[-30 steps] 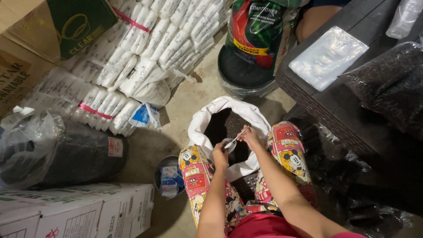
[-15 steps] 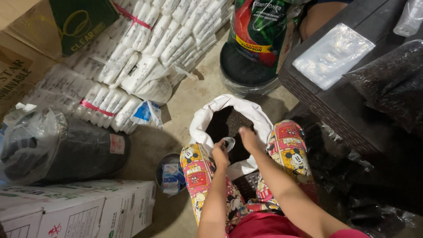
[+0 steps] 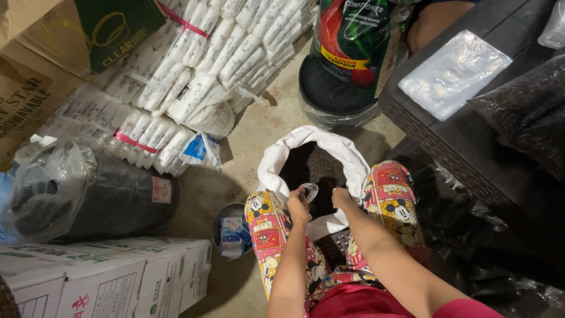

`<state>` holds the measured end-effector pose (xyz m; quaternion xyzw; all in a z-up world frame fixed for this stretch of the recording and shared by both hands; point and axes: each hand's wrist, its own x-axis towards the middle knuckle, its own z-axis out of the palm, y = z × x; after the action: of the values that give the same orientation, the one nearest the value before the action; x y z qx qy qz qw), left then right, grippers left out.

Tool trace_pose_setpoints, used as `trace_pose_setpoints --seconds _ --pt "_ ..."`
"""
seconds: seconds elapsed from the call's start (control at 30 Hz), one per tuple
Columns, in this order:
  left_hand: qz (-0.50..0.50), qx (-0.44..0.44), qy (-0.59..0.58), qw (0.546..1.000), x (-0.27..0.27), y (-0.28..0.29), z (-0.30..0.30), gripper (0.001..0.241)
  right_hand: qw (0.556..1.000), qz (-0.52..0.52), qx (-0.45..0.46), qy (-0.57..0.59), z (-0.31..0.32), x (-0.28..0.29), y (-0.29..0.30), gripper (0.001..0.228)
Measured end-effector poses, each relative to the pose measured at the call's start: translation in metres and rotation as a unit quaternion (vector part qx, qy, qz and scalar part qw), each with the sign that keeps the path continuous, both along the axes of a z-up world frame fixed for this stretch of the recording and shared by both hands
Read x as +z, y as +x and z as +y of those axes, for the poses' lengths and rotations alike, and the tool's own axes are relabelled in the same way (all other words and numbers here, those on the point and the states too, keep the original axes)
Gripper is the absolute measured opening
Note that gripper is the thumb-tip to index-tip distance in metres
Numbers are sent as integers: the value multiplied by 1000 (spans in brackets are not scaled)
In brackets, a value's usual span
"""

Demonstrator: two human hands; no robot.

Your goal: Scooping granular material from a large sack into small plastic bags using a spoon.

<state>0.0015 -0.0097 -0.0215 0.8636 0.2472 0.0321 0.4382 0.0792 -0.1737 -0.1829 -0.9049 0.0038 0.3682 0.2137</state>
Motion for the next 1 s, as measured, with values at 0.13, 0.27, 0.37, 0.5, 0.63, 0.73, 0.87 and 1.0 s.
trace_pose_setpoints --seconds 0.13,0.27,0.37,0.5,0.63,0.73,0.87,1.0 --pt "-6 12 -6 1000 2 0 3 35 990 1 125 -61 6 67 -6 32" --pt "-7 31 -1 999 12 0 5 34 954 -24 160 253 -35 -66 9 44" --pt "-14 52 -22 998 12 0 6 35 812 129 -481 303 5 60 -3 43" --pt "-9 66 -15 998 14 1 6 34 797 143 -452 375 0 53 12 37" --pt "-7 45 3 999 10 2 7 37 813 86 -398 415 6 50 28 41" --pt "-9 18 21 1000 6 1 5 37 789 64 -401 462 2 94 29 39" --pt "-18 -26 12 999 17 -2 0 39 747 78 -423 507 -5 101 32 36" --pt "-33 -45 3 998 4 0 0 45 736 84 -435 512 -7 75 33 37"
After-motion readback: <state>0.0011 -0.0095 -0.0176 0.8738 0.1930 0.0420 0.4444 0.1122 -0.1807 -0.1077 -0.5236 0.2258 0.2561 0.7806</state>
